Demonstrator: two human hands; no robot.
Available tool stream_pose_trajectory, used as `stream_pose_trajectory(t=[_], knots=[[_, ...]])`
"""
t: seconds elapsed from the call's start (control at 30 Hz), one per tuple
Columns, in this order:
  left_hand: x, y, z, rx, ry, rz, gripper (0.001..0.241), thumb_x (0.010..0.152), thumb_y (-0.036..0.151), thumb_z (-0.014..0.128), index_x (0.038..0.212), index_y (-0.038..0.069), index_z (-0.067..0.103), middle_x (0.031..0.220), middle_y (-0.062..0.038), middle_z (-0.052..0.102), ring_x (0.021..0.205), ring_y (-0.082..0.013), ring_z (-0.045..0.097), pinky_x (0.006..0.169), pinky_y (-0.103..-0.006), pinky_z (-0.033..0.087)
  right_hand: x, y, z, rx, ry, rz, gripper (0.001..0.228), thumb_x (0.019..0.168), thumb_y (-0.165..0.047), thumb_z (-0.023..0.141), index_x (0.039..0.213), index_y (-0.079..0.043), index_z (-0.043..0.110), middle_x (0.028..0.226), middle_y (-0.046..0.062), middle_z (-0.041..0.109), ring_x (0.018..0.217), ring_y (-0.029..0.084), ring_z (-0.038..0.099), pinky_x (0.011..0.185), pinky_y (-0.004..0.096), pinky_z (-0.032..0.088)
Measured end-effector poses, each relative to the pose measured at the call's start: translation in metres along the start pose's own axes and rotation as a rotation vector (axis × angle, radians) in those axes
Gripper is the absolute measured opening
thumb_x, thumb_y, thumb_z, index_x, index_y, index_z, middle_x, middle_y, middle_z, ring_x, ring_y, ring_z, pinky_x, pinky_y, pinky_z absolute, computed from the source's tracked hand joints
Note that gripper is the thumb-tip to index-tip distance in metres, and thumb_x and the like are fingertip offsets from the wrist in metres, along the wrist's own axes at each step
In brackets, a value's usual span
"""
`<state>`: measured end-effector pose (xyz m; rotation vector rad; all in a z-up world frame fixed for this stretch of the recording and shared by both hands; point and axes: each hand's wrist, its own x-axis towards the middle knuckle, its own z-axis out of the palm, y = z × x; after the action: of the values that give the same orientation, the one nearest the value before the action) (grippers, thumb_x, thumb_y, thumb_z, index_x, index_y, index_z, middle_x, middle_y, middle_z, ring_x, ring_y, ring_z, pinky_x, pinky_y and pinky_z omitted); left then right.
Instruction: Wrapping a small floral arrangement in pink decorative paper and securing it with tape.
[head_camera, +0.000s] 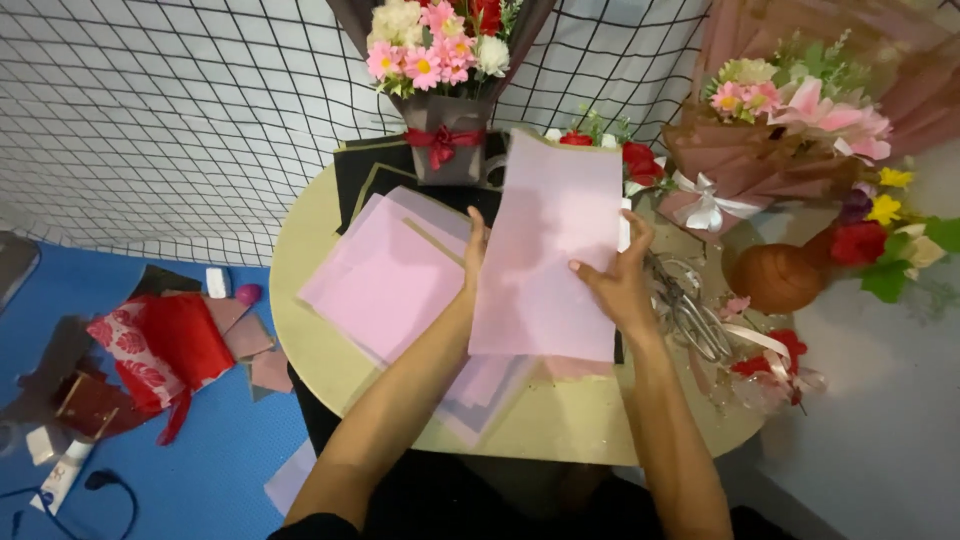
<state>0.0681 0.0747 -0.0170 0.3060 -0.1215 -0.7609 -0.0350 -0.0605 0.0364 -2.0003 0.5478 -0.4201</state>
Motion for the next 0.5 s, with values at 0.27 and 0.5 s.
stream_pose_trajectory(t=[0.27,0.5], knots=[[0.012,-0.004,-0.026,-0.041,0.018,0.099,0.062,0.095,0.054,0.068,0.132,0.004,0.062,0.127,-0.022,0.068,0.111,-0.0341,0.070,0.104,-0.0471,0.054,0.008,0.039,-0.009,0.465,-0.204,-0.060,0.047,0.107,-0.016,0.042,0.152,-0.027,0.036,0.132,0.025,0.049,0.104,0.026,0.062,0.099,0.039,0.050],[0.028,-0.005,-0.061,0.081,0.024,0.070,0.050,0.098,0.051,0.060,0.129,0.012,0.068,0.127,-0.013,0.070,0.115,-0.0250,0.068,0.108,-0.0412,0.048,0.012,0.033,-0.004,0.439,-0.174,-0.153,0.064,0.100,0.002,0.054,0.151,-0.028,0.031,0.120,0.023,0.063,0.086,0.018,0.065,0.079,0.030,0.056]])
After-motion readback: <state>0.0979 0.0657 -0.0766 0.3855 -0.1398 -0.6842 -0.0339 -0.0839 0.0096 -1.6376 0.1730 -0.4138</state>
